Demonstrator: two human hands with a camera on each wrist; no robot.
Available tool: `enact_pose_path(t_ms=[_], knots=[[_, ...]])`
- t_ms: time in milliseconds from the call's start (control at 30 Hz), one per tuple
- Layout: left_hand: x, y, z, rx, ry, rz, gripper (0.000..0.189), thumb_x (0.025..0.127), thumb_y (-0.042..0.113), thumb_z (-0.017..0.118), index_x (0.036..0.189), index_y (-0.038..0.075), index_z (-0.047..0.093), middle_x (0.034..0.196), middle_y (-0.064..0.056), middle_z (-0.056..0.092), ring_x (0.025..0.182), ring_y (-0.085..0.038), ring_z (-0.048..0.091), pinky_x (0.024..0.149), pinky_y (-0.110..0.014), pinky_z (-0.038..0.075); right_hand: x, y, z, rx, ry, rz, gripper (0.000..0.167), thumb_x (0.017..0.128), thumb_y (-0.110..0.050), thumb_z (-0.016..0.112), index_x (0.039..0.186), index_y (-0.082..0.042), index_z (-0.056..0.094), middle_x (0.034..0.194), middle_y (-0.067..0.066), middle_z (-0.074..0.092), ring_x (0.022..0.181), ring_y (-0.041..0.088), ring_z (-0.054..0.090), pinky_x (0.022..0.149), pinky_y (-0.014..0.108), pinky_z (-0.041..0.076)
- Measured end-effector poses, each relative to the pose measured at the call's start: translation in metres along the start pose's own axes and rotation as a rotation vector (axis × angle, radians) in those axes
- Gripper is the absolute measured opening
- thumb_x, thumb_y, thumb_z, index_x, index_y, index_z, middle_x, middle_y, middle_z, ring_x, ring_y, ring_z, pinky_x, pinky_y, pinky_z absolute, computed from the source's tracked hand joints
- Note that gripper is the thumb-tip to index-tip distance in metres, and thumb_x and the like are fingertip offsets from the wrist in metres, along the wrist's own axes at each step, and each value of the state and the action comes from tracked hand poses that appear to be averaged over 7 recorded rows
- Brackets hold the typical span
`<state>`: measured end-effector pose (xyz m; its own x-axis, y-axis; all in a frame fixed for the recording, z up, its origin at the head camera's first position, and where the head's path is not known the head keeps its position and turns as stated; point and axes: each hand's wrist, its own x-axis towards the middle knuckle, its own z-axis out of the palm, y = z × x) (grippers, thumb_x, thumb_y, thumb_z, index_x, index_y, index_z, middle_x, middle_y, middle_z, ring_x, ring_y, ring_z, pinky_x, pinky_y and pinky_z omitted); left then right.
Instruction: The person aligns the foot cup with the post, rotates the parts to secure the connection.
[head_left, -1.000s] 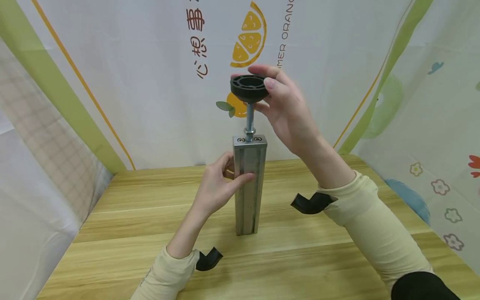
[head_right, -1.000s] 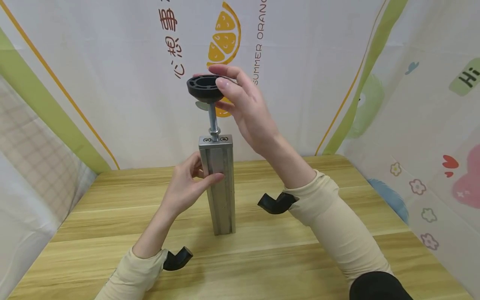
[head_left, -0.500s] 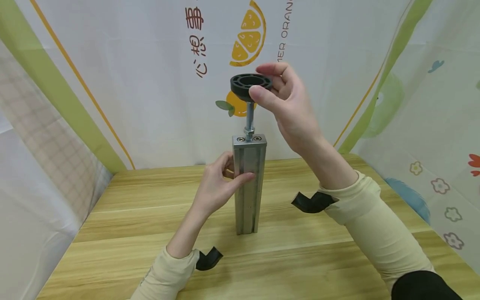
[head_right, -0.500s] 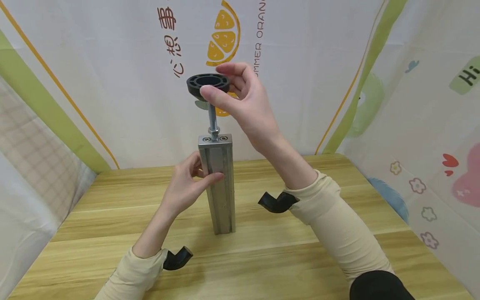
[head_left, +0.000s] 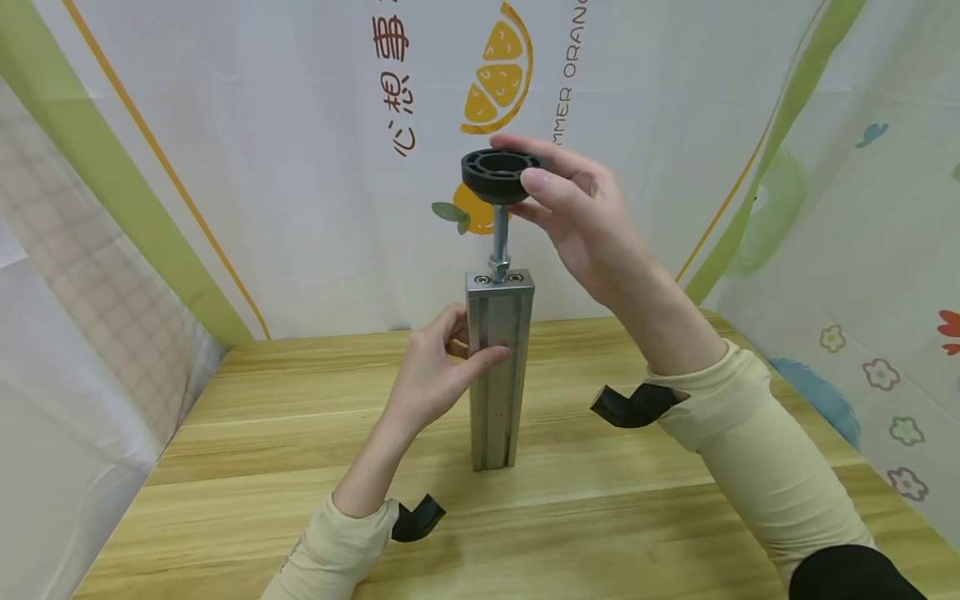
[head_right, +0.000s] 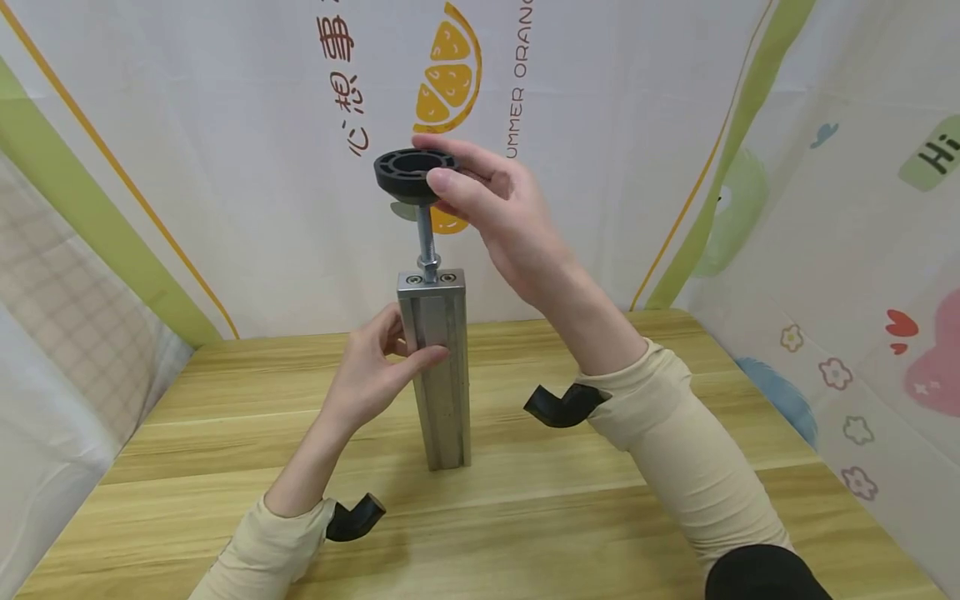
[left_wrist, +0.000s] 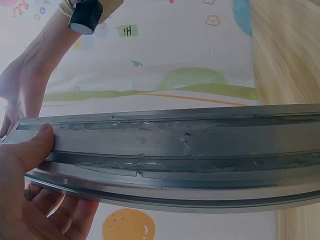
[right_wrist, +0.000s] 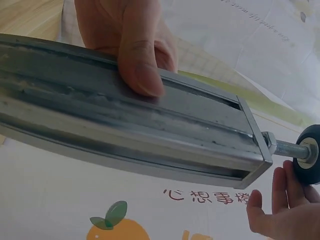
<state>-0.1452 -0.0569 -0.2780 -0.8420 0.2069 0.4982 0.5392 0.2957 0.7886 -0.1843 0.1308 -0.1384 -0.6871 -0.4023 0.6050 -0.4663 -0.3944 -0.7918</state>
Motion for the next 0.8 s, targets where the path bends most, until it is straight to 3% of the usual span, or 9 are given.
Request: enact_pose_path(t_ms=[167,267,367,567,700,800], knots=[[0.0003,-0.0002,0.0003,0.003,0.0,0.002,0.039,0.086,0.018,0.083,0.12,0.01,0.066,0.096,-0.006,0.075,0.086,-0.019,0.071,0.076,-0.034,0.06,-0.0025,-0.0009,0.0034,-0.062,0.122,-0.012,0.038,0.091,-0.005,0.068,0.128,-0.002,0.063,0.123,0.011,0.068,0.114,0.021,0.067,0.103,0.029,0.05],[0.0003,-0.0003,0.0004,0.0,0.0,0.007,0.04,0.086,0.018,0.083,0.121,0.009,0.066,0.095,-0.007,0.075,0.085,-0.019,0.071,0.077,-0.035,0.06,-0.0034,-0.0027,0.0059,-0.114,0.165,-0.011,0.036,0.089,-0.002,0.07,0.125,-0.005,0.061,0.121,0.009,0.067,0.112,0.019,0.066,0.098,0.025,0.053],[0.0002,0.0,0.0002,0.001,0.002,0.008,0.04,0.085,0.017,0.083,0.121,0.01,0.066,0.095,-0.007,0.075,0.084,-0.018,0.071,0.076,-0.034,0.06,-0.0029,-0.0031,0.0061,-0.113,0.14,-0.018,0.04,0.091,-0.006,0.063,0.13,-0.004,0.057,0.125,0.011,0.064,0.116,0.022,0.063,0.104,0.031,0.051],[0.0003,-0.0001,0.0004,-0.001,0.001,0.004,0.04,0.085,0.018,0.084,0.12,0.01,0.066,0.095,-0.007,0.075,0.083,-0.017,0.071,0.075,-0.036,0.06,-0.002,-0.0004,0.0027,-0.058,0.015,-0.034,0.056,0.093,-0.019,0.053,0.144,0.004,0.052,0.142,0.016,0.053,0.129,0.029,0.054,0.114,0.049,0.039],[0.0001,-0.0011,0.0006,0.006,0.002,-0.002,0.04,0.085,0.018,0.083,0.12,0.01,0.066,0.095,-0.007,0.075,0.084,-0.016,0.071,0.075,-0.032,0.059,-0.0015,0.0011,0.0039,-0.019,0.005,-0.033,0.053,0.093,-0.016,0.054,0.141,0.005,0.056,0.145,0.018,0.053,0.131,0.03,0.056,0.114,0.048,0.039],[0.0002,-0.0002,0.0001,0.009,0.004,0.0,0.04,0.085,0.018,0.083,0.12,0.01,0.066,0.095,-0.006,0.074,0.084,-0.016,0.071,0.075,-0.029,0.059,-0.0014,0.0012,0.0068,-0.025,0.064,-0.035,0.044,0.093,-0.01,0.056,0.136,0.002,0.06,0.135,0.015,0.06,0.124,0.027,0.061,0.111,0.039,0.044]])
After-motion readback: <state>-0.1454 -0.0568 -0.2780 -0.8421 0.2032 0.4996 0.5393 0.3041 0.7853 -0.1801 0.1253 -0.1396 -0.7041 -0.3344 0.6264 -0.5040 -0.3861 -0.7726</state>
